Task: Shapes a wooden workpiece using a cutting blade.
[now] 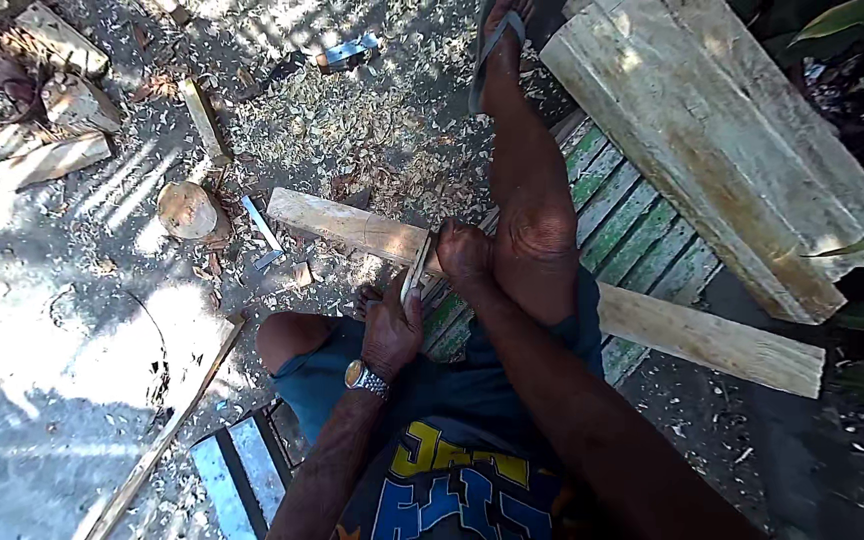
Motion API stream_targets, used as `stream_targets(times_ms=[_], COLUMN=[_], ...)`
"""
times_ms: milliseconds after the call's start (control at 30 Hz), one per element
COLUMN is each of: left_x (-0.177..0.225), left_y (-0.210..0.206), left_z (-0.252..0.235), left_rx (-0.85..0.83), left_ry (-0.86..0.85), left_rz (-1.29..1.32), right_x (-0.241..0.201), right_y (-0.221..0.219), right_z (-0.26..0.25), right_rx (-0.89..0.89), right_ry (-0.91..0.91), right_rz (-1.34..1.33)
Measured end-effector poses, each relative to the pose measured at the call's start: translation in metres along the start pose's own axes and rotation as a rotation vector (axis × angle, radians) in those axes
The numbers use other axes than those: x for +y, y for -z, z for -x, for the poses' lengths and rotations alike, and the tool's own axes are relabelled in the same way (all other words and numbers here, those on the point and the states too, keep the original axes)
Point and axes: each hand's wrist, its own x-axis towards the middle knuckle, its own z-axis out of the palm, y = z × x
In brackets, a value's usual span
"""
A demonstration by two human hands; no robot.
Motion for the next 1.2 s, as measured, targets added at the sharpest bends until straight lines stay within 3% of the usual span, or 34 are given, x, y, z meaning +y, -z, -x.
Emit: stream_targets(times_ms=[67,133,233,333,400,500,600,667,733,800,867,933,1000,1100,1200], left_x=[-0.001,0.011,0.05,0.072,0.049,-0.002,-0.013,-0.008,-0.001,0.011,0.052,0.09,0.102,0.101,0.042], left_y=[-0.019,-0.009,0.028,0.041,0.029,0.043,0.097,0.122,0.108,0.061,0.043,0.043,0.051,0.055,0.019], left_z=[-0.007,-0.018,-0.031,-0.051,-0.021,0.082,0.183,0.2,0.168,0.081,-0.025,-0.09,-0.097,-0.085,-0.022], left_rx=[0.072,0.067,-0.199,-0.243,-0.147,0.015,-0.12,-0.265,-0.227,-0.055,-0.189,-0.321,-0.344,-0.306,-0.091], left_ry=[-0.025,-0.03,0.143,0.158,0.079,-0.017,0.072,0.143,0.113,0.021,0.142,0.231,0.241,0.232,0.102], left_rz=[-0.008,-0.019,-0.077,-0.044,0.0,0.005,0.063,0.158,0.093,-0.07,-0.101,-0.09,-0.039,0.001,-0.02], right_x=[0.002,-0.002,0.002,0.0,0.001,-0.003,0.007,0.018,0.011,0.003,0.008,0.012,0.011,-0.005,0.0], right_y=[0.0,0.005,-0.004,0.0,-0.004,-0.008,-0.012,-0.021,-0.019,-0.013,-0.014,-0.002,0.011,0.027,-0.004], right_z=[0.007,0.002,0.006,0.007,0.007,0.0,0.011,0.011,0.009,0.009,0.012,0.015,0.024,0.011,0.005], right_rx=[-0.023,0.039,0.029,0.013,0.021,0.047,0.107,0.133,0.149,0.119,0.139,0.145,0.085,-0.026,0.049], right_ry=[0.003,0.038,0.004,0.034,0.019,-0.008,0.067,0.077,0.067,0.08,0.15,0.221,0.225,0.075,0.027], right_rz=[0.036,-0.012,0.002,-0.013,0.008,-0.022,-0.036,0.01,-0.025,-0.056,-0.057,-0.116,-0.161,-0.121,-0.077])
